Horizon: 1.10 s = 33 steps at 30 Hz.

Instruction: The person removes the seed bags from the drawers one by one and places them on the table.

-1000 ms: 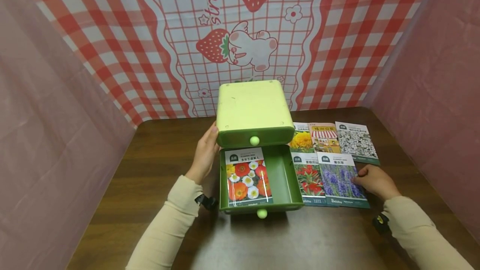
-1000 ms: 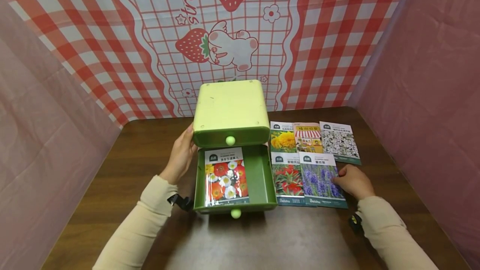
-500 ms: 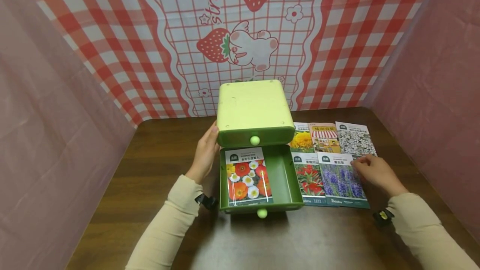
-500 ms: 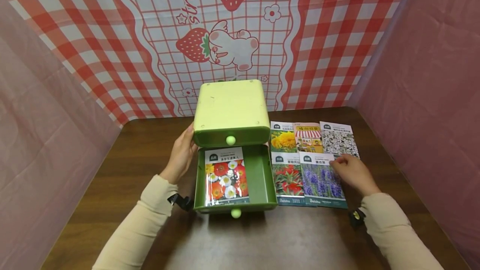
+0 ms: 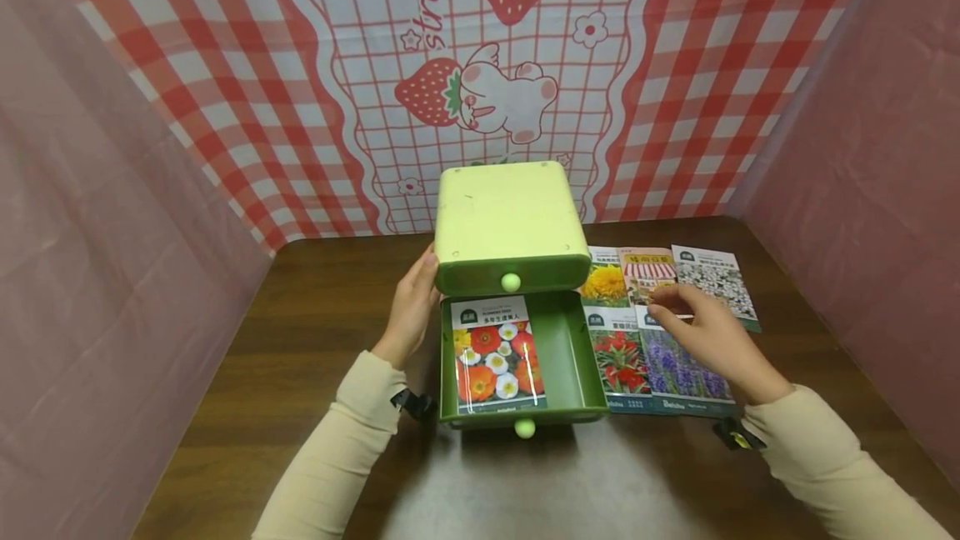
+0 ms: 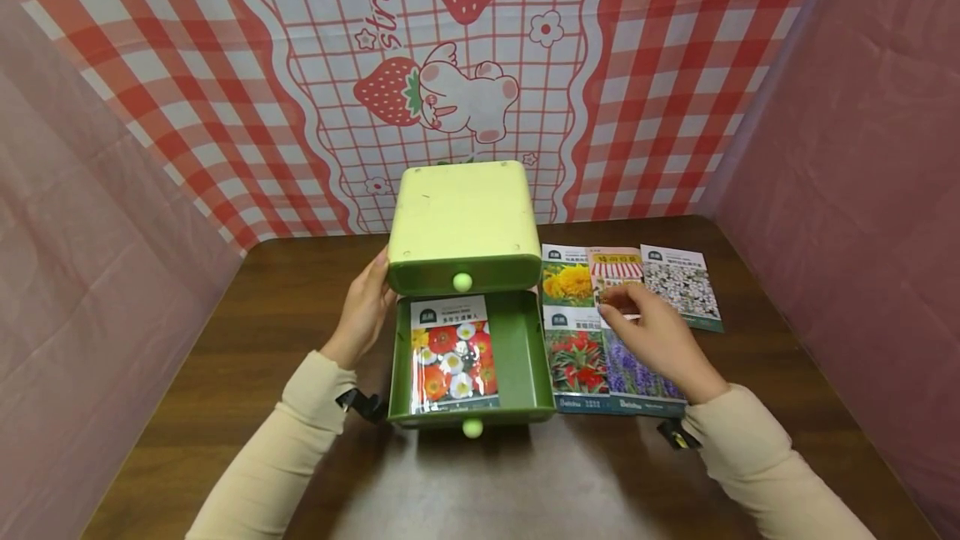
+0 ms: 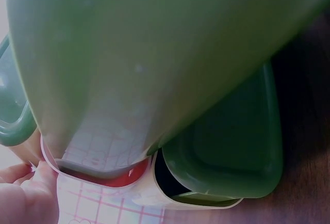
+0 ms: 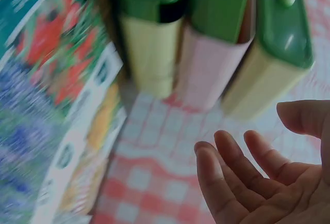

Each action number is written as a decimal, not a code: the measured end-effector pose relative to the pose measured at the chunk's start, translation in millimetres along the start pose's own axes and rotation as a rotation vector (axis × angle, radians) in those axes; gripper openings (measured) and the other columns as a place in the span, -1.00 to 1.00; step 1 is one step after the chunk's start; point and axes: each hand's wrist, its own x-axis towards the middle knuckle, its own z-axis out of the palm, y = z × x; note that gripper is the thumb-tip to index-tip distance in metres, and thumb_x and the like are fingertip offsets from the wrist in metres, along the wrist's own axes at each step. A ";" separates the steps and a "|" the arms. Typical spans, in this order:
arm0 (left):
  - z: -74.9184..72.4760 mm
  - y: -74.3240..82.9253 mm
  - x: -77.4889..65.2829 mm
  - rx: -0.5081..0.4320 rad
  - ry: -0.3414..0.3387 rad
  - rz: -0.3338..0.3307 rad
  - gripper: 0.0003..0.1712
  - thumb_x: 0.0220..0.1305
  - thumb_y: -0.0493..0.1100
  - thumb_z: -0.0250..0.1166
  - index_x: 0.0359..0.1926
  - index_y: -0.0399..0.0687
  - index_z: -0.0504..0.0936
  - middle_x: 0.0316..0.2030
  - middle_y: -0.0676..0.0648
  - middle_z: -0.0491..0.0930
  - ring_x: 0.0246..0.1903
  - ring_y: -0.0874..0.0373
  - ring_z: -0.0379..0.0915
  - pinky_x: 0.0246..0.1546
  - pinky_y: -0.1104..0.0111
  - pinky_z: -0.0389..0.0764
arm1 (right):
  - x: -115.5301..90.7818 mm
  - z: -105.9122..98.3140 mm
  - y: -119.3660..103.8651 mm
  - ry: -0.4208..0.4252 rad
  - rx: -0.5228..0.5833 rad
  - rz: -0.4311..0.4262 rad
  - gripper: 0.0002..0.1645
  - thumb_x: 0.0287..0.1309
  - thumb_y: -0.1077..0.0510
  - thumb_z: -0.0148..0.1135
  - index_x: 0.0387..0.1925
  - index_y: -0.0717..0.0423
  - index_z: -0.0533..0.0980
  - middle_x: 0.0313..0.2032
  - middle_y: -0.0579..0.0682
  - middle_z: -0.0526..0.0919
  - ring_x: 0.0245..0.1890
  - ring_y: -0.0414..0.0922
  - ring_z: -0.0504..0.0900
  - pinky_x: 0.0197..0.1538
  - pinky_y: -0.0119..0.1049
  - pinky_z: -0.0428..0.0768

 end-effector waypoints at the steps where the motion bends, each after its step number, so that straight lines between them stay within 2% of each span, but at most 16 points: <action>1: 0.0 0.0 0.0 0.001 0.000 0.001 -0.35 0.52 0.12 -0.06 0.49 -0.03 0.19 0.49 -0.03 0.16 0.45 0.07 0.11 0.45 0.12 0.28 | -0.2 2.2 -6.8 0.000 0.005 -0.019 -0.54 0.42 -0.02 0.07 0.10 0.26 0.47 0.03 0.28 0.61 0.02 0.21 0.60 0.01 0.16 0.63; 7: 0.3 0.0 0.6 -0.004 0.005 -0.008 -0.35 0.52 0.13 -0.05 0.49 -0.04 0.19 0.49 -0.04 0.16 0.44 0.05 0.14 0.44 0.15 0.29 | -0.5 19.3 -38.9 -0.021 -0.013 -0.135 -0.59 0.39 0.00 0.12 0.10 0.18 0.50 0.04 0.17 0.61 0.04 0.12 0.60 0.08 0.14 0.62; 14: -0.2 -0.6 0.8 -0.006 -0.003 -0.004 -0.36 0.54 0.10 -0.08 0.49 -0.07 0.18 0.49 -0.08 0.15 0.45 0.03 0.11 0.45 0.13 0.27 | 3.9 43.8 -64.5 -0.114 -0.087 -0.228 -0.55 0.35 -0.02 0.18 0.16 0.13 0.50 0.10 0.10 0.60 -0.02 0.01 0.62 -0.06 -0.02 0.65; 17: -0.1 -0.5 0.4 0.001 -0.004 -0.003 -0.36 0.54 0.10 -0.08 0.49 -0.06 0.18 0.49 -0.08 0.15 0.46 0.03 0.11 0.45 0.13 0.27 | 8.1 54.7 -72.0 -0.159 -0.137 -0.276 -0.50 0.32 -0.04 0.21 0.17 0.14 0.48 0.11 0.10 0.58 0.00 0.00 0.62 -0.01 -0.03 0.66; 20: 0.0 -0.5 -0.2 0.006 -0.006 -0.001 -0.36 0.53 0.11 -0.08 0.49 -0.05 0.19 0.49 -0.08 0.16 0.46 0.03 0.11 0.45 0.12 0.27 | 12.5 64.1 -78.1 -0.204 -0.186 -0.315 -0.42 0.30 -0.07 0.22 0.22 0.16 0.46 0.16 0.12 0.54 0.10 0.04 0.59 0.13 0.02 0.62; 27: -0.1 -0.4 -0.2 0.009 -0.004 -0.003 -0.35 0.52 0.13 -0.07 0.49 -0.04 0.19 0.49 -0.06 0.16 0.46 0.04 0.11 0.46 0.13 0.26 | 23.0 83.5 -82.6 -0.326 -0.273 -0.323 -0.22 0.30 -0.18 0.18 0.38 0.16 0.31 0.37 0.27 0.32 0.30 0.20 0.43 0.27 0.15 0.50; 33: -0.6 0.0 -1.1 0.014 0.001 -0.010 -0.36 0.53 0.12 -0.09 0.49 -0.04 0.19 0.49 -0.06 0.15 0.46 0.03 0.11 0.46 0.13 0.25 | 27.8 95.3 -82.7 -0.390 -0.334 -0.314 -0.14 0.29 -0.24 0.16 0.43 0.17 0.25 0.41 0.38 0.20 0.37 0.27 0.31 0.36 0.15 0.40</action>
